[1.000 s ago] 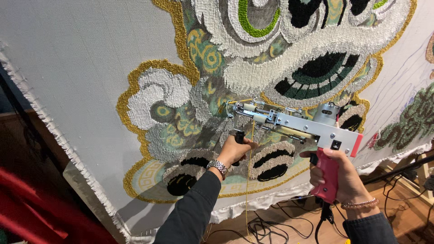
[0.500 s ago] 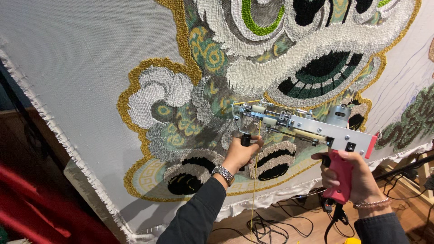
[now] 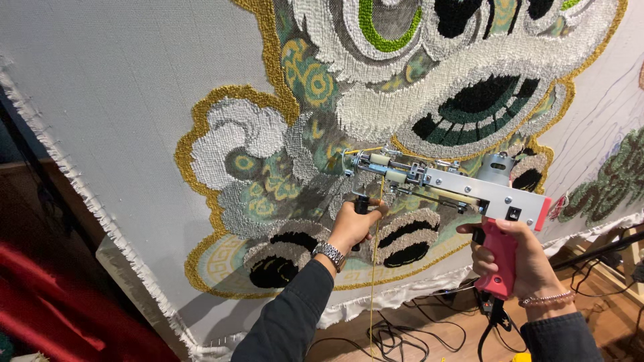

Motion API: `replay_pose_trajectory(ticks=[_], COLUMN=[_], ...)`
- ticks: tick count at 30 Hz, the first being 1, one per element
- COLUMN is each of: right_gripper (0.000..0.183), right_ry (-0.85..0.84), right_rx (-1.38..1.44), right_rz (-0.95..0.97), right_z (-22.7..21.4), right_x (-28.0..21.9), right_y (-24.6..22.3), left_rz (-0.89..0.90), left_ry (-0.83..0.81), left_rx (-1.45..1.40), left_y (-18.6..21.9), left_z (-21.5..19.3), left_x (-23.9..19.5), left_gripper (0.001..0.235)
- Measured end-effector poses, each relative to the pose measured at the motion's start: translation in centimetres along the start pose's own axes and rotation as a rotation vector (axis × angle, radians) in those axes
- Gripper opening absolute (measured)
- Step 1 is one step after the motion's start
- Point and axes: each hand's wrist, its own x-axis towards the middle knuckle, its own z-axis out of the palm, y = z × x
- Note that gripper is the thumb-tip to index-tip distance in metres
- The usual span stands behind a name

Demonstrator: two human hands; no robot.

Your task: The person uses a handheld tufting gun to apply yellow yarn into a stretched canvas, following a pre-drawn design of a stylized lion head. They guide the tool along the pattern lines and occasionally adjust the yarn feed with their left hand.

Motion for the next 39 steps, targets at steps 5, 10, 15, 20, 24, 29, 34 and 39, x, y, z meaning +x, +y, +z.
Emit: replay_pose_trajectory(ticks=[5,10,15,20,24,29,34,39], right_gripper=[0.066,0.064,0.070,0.068,0.067,0.064,0.060,0.050], right_ry=[0.034,0.025,0.029,0.054,0.055,0.078,0.048,0.075], right_rx=[-0.031,-0.008,-0.037,-0.054,-0.064,-0.129,-0.139,-0.242], right_rz=[-0.004,-0.031,0.041,0.061,0.044,0.019,0.009,-0.013], right_z=[-0.1,-0.1,0.5,1.6,2.5,3.7,5.5,7.7], right_x=[0.3,0.5,0.2,0.3,0.3,0.0,0.0,0.4], right_y=[0.0,0.2,-0.2,-0.6,-0.7,-0.8,-0.3,-0.1], left_rz=[-0.045,-0.045,-0.008,-0.014,-0.021,-0.036,-0.098,0.062], left_ry=[0.009,0.015,0.016,0.026,0.035,0.051,0.072,0.207], left_rx=[0.014,0.011,0.008,-0.001,0.014,0.080,0.136,0.247], left_y=[0.7,0.9,0.4,0.1,0.2,0.6,1.2,0.5], left_z=[-0.2,-0.3,-0.3,-0.5,-0.7,-1.1,-1.8,-3.4], left_x=[-0.4,-0.6,-0.1,0.5,0.6,1.0,1.7,2.0], left_gripper=[0.037,0.038,0.037,0.035,0.034,0.035,0.032,0.034])
